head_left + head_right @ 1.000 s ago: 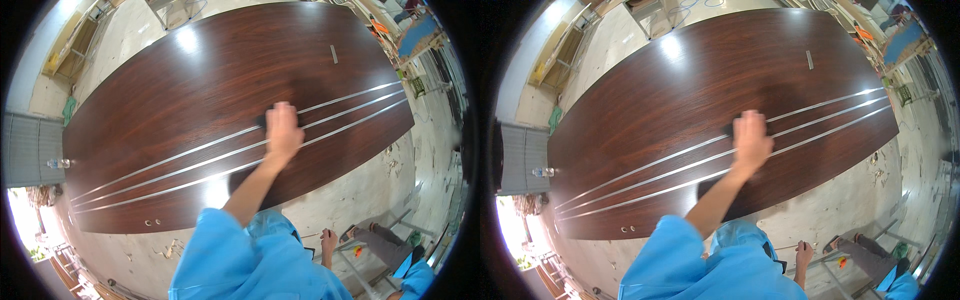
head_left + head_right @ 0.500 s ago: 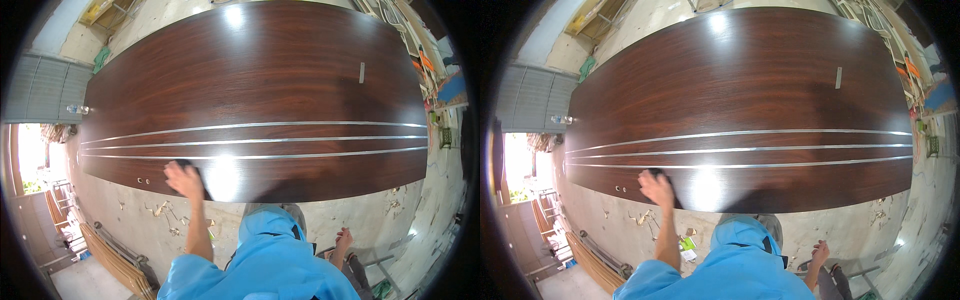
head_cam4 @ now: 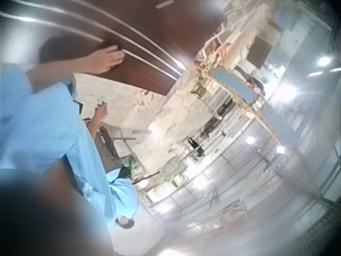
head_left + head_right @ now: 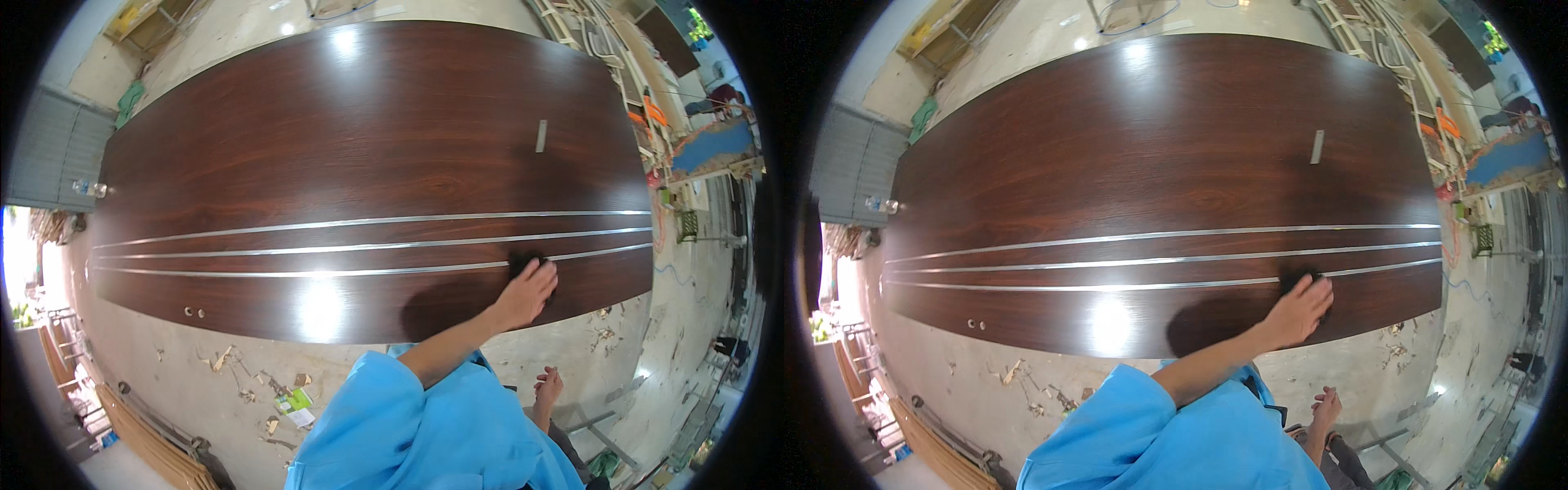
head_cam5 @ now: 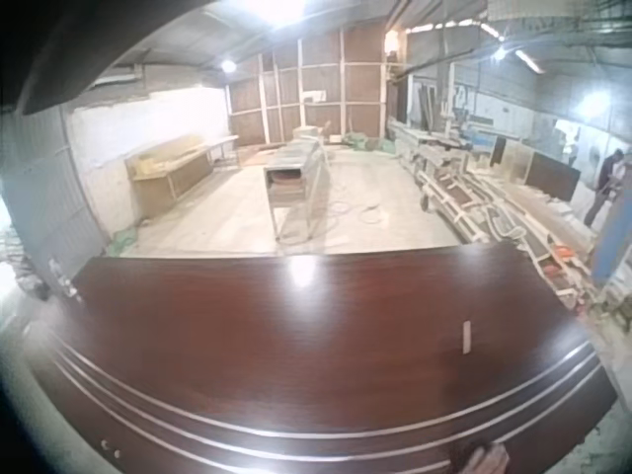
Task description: The person wipes a large dark wooden table with a black cloth, moving the cloth back and forth across the surface. They occasionally pick up and move a plastic water bottle to access different areas of the table.
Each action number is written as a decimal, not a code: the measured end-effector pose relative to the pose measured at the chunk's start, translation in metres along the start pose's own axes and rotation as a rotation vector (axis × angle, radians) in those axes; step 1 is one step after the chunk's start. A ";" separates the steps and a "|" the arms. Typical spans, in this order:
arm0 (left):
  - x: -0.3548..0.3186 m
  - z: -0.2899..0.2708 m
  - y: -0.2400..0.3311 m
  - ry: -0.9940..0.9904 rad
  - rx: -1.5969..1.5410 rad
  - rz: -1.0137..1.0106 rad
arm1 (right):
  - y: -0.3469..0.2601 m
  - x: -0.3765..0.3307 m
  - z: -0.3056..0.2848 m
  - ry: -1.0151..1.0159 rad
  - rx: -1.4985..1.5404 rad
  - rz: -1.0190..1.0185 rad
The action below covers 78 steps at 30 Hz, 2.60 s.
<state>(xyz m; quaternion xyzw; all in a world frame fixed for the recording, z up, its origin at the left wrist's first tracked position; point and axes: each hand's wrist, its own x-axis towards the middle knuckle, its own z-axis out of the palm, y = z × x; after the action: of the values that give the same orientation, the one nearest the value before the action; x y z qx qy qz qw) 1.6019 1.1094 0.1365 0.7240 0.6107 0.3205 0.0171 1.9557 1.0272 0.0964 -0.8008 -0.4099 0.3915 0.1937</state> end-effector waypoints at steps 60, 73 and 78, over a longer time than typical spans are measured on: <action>0.254 0.168 0.029 0.171 0.456 -0.794 | -0.003 0.384 -0.194 -0.176 -0.107 0.118; 0.440 0.439 0.296 -0.460 -0.521 0.122 | -0.036 0.635 -0.314 0.088 0.276 0.073; 0.376 0.354 0.327 -0.356 -0.784 -0.265 | -0.132 0.641 -0.313 0.048 0.367 -0.104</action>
<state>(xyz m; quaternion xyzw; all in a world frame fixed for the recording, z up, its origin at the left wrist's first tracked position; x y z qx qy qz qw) 2.0774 1.4925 0.1578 0.6224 0.5181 0.3931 0.4355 2.3644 1.6268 0.0732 -0.7387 -0.3678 0.4300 0.3663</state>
